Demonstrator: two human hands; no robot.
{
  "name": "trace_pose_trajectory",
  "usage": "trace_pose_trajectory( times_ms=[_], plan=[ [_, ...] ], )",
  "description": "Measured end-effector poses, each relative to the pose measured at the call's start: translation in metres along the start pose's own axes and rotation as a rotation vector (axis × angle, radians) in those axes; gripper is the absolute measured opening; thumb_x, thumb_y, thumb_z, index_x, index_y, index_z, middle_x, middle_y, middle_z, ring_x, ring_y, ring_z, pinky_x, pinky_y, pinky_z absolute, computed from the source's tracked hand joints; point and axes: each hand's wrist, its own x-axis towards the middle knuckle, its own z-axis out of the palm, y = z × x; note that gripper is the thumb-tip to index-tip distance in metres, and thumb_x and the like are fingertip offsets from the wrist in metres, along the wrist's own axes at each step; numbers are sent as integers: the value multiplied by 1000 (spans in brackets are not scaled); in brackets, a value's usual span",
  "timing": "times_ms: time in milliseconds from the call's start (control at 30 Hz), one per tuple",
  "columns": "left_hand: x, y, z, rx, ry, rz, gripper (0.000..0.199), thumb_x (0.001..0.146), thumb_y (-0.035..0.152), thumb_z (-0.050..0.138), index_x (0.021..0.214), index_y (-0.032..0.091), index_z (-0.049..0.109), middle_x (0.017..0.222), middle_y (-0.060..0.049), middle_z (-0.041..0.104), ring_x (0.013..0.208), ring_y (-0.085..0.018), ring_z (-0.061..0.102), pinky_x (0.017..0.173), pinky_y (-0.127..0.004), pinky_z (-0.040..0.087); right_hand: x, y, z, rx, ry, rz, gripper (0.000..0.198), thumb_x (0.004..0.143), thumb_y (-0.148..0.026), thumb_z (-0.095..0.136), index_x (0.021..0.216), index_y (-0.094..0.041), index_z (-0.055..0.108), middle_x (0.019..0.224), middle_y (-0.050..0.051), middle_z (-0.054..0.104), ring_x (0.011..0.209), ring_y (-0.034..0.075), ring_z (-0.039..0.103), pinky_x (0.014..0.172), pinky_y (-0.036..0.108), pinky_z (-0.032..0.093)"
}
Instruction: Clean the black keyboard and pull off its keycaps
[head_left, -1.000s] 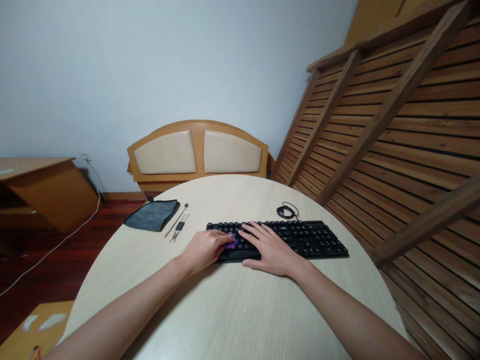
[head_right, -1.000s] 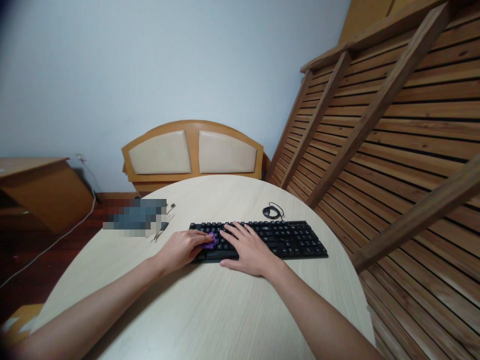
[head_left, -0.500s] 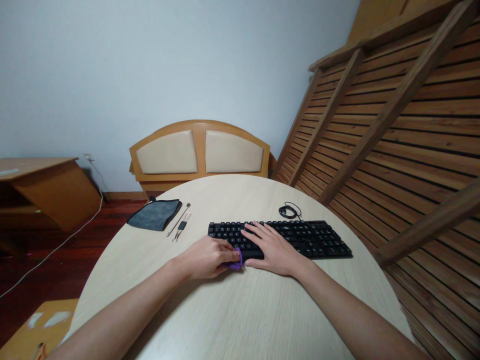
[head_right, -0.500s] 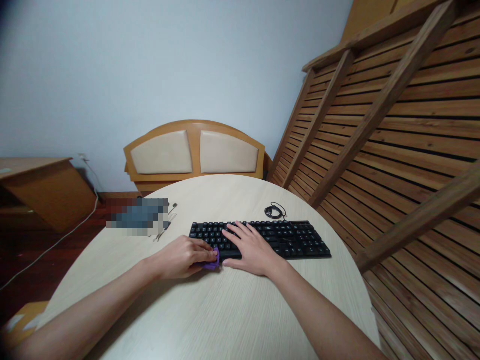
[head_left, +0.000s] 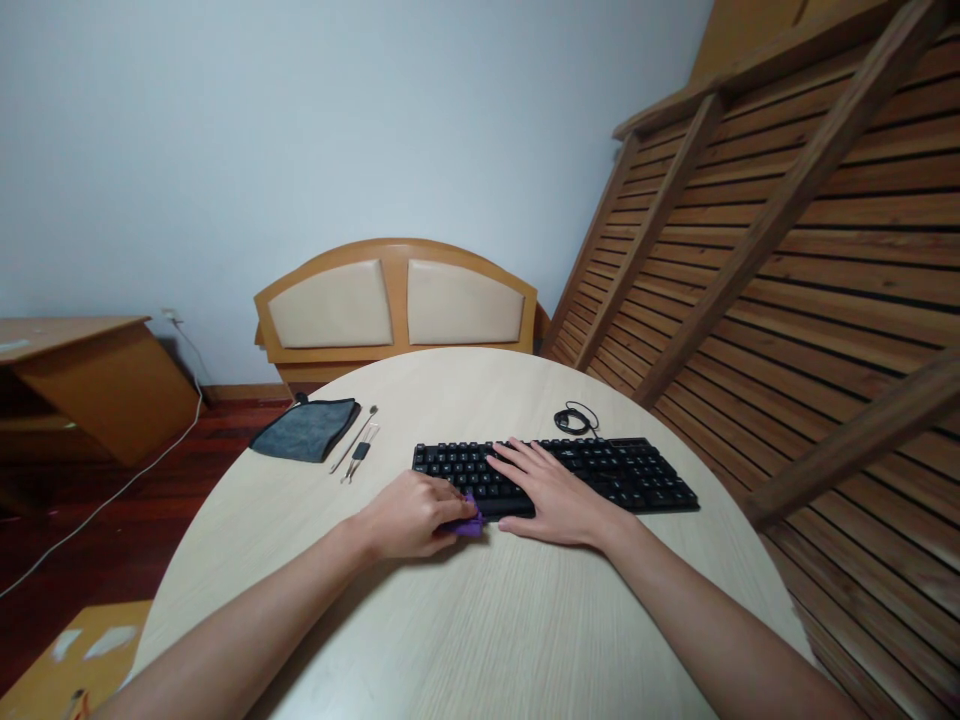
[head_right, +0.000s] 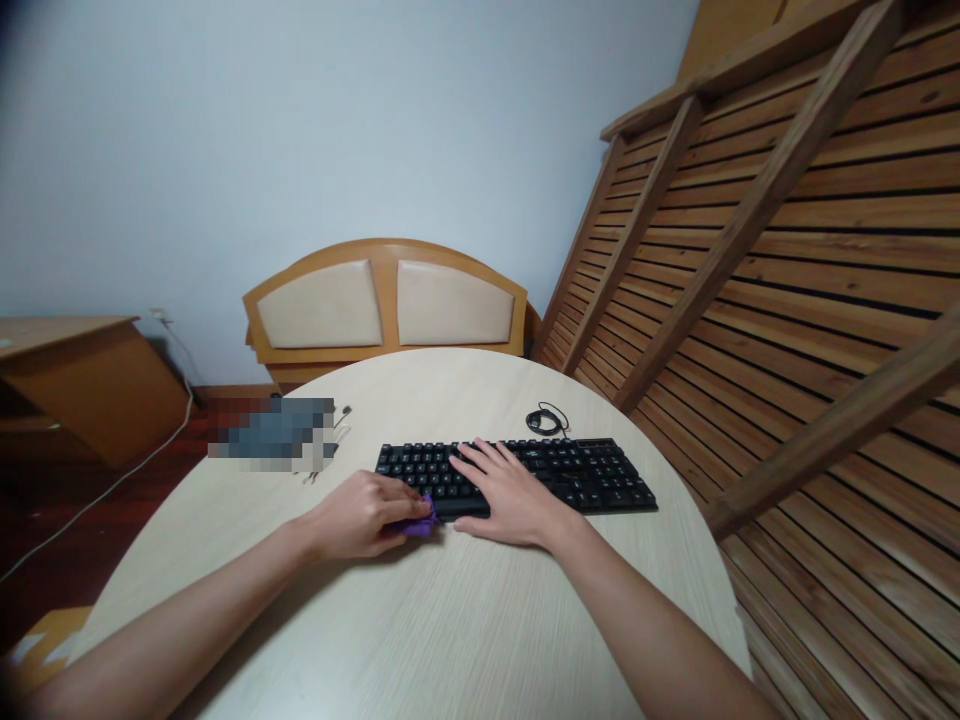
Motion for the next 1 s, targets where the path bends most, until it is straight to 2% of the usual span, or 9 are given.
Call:
trace_pose_trajectory(
  times_ms=[67,167,233,367,500,633,800,900,1000],
  plan=[
    [-1,-1,-1,-2,41,-114,33,82,21,60,113,20,68,102,-5,75,87,-21,72,76,-34,59,-3,5,-2,-5,-2,51,91,79,-63,64,154,-27,27,161,7,24,149,34,13,120,55,13],
    [-1,-6,-2,70,193,-430,34,82,19,59,115,21,68,103,-6,75,89,-24,72,77,-38,58,-7,12,-3,-3,-16,102,96,76,-66,65,154,-28,25,162,7,20,148,37,11,119,58,12],
    [-3,-13,-4,117,243,-617,34,85,19,57,117,22,67,107,-6,75,93,-26,71,79,-39,57,-8,15,-4,1,-26,100,96,76,-68,64,154,-28,25,162,7,19,148,37,12,119,58,9],
    [-10,-28,-8,144,264,-791,32,90,19,54,119,25,68,111,-5,74,98,-26,69,82,-38,55,-7,16,-5,14,-36,92,96,75,-71,62,154,-29,27,162,7,21,148,37,15,119,57,6],
    [-11,-33,-7,108,214,-784,33,91,16,52,117,25,70,110,-6,73,99,-25,68,84,-35,54,-7,16,-4,18,-40,94,95,76,-71,61,154,-29,26,162,7,20,148,36,14,120,56,7],
    [-8,-30,-6,141,65,-615,38,88,13,52,119,26,69,110,-6,72,98,-24,68,82,-34,55,-7,17,-3,18,-34,96,94,76,-71,61,154,-30,26,162,6,20,148,36,14,120,56,8],
    [-7,-26,-18,185,-50,-453,38,84,15,53,118,22,69,105,-9,73,92,-24,69,76,-34,55,-11,22,-8,24,-62,104,100,72,-76,61,154,-31,26,162,7,20,148,37,13,119,58,8],
    [-7,-21,-21,187,-31,-546,29,84,23,57,108,22,72,91,-8,74,81,-25,70,70,-35,54,-13,24,-9,15,-70,134,105,68,-78,62,154,-31,26,162,8,20,147,41,13,117,62,6],
    [-4,-17,-16,200,92,-710,27,87,27,56,108,23,71,89,-6,75,79,-26,71,69,-37,55,-12,23,-7,0,-46,146,104,68,-78,63,154,-30,28,161,8,23,146,41,18,117,61,9]
  ],
)
